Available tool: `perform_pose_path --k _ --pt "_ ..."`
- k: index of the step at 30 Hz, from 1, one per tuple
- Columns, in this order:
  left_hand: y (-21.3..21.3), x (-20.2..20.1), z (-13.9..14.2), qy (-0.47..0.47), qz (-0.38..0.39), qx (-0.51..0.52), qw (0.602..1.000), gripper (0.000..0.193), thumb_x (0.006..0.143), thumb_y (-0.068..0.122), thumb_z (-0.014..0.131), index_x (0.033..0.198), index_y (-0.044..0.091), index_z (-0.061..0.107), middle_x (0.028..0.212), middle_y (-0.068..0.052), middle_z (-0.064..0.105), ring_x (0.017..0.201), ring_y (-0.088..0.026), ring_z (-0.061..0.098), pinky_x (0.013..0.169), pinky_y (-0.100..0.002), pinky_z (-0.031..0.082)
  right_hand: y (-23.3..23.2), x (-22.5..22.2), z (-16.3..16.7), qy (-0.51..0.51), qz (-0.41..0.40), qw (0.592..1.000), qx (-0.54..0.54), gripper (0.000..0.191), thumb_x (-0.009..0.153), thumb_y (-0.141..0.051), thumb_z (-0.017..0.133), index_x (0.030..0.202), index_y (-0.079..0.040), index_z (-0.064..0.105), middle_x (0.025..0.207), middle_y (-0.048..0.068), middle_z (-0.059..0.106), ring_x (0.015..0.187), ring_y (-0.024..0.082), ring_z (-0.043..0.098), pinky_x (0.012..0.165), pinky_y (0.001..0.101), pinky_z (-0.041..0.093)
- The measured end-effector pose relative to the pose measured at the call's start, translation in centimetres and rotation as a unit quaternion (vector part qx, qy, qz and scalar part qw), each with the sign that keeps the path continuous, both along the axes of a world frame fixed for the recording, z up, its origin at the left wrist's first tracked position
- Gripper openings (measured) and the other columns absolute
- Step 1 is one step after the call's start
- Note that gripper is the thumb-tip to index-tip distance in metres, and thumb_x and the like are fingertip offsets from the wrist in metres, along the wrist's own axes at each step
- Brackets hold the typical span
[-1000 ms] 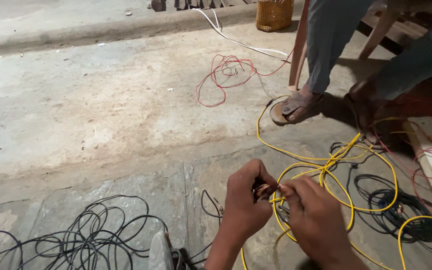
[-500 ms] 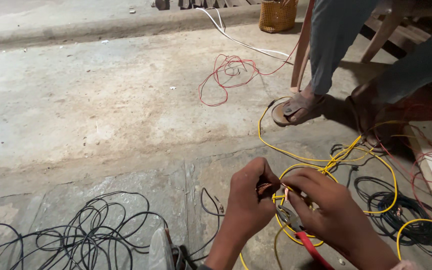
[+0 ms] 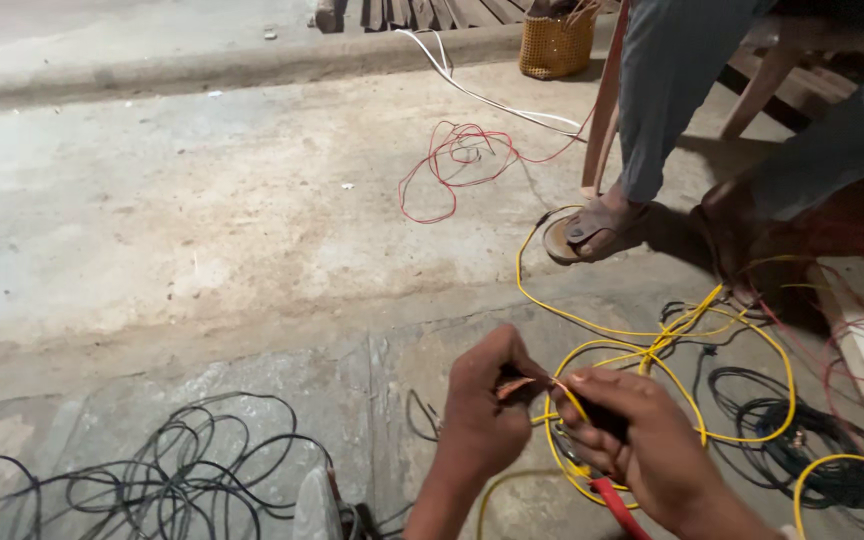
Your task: The person strips the insulation from a yellow wire using pliers, twists the exposed strands, and wraps the connection with blue electrical tape. The work is performed on the floor among several other wires.
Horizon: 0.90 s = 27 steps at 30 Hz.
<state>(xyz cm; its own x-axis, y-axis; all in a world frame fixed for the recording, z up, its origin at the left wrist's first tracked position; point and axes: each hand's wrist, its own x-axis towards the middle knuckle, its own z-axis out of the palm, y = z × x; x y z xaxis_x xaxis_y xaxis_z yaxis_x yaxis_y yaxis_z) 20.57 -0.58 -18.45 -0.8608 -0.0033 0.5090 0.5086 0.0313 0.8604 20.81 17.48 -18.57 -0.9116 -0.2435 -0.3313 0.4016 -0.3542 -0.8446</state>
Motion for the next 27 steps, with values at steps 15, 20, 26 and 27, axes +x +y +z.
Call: perform_pose_path --k 15,20,26,27 --pt "0.2 0.1 0.1 -0.047 0.005 -0.035 0.998 0.02 0.071 -0.016 0.059 0.079 0.001 0.05 0.064 -0.006 0.052 0.058 -0.01 0.045 0.05 -0.028 0.036 -1.8 2.1 0.2 0.559 -0.12 0.599 0.561 0.019 0.087 -0.008 0.063 0.105 -0.005 0.066 0.091 0.01 0.065 0.074 0.029 0.064 0.061 0.038 0.048" --pt "-0.3 0.3 0.2 0.096 0.017 -0.098 0.99 0.024 0.065 -0.017 0.057 0.082 -0.001 0.049 0.073 -0.011 0.046 0.062 -0.016 0.043 0.054 -0.03 0.033 0.1 0.0 -1.5 0.053 0.047 0.996 -0.056 0.018 0.088 -0.009 0.067 0.105 -0.004 0.069 0.087 0.008 0.066 0.071 0.023 0.065 0.059 0.0348 0.051" --pt "-0.5 0.2 0.4 0.005 -0.004 -0.039 0.999 0.025 0.064 -0.015 0.05 0.082 0.001 0.044 0.07 -0.007 0.057 0.06 -0.015 0.05 0.053 -0.028 0.039 0.5 0.1 -0.4 0.24 0.118 0.957 0.111 0.024 0.085 -0.008 0.072 0.108 -0.003 0.069 0.093 0.006 0.071 0.074 0.018 0.071 0.06 0.0308 0.056" --pt "-0.5 0.2 0.5 0.005 0.003 -0.038 0.999 0.024 0.065 -0.016 0.051 0.082 0.0 0.045 0.07 -0.008 0.055 0.061 -0.015 0.05 0.053 -0.028 0.039 0.0 0.4 -0.1 0.357 0.092 0.902 0.224 0.025 0.084 -0.007 0.073 0.109 -0.003 0.069 0.094 0.006 0.071 0.074 0.017 0.071 0.06 0.0301 0.057"
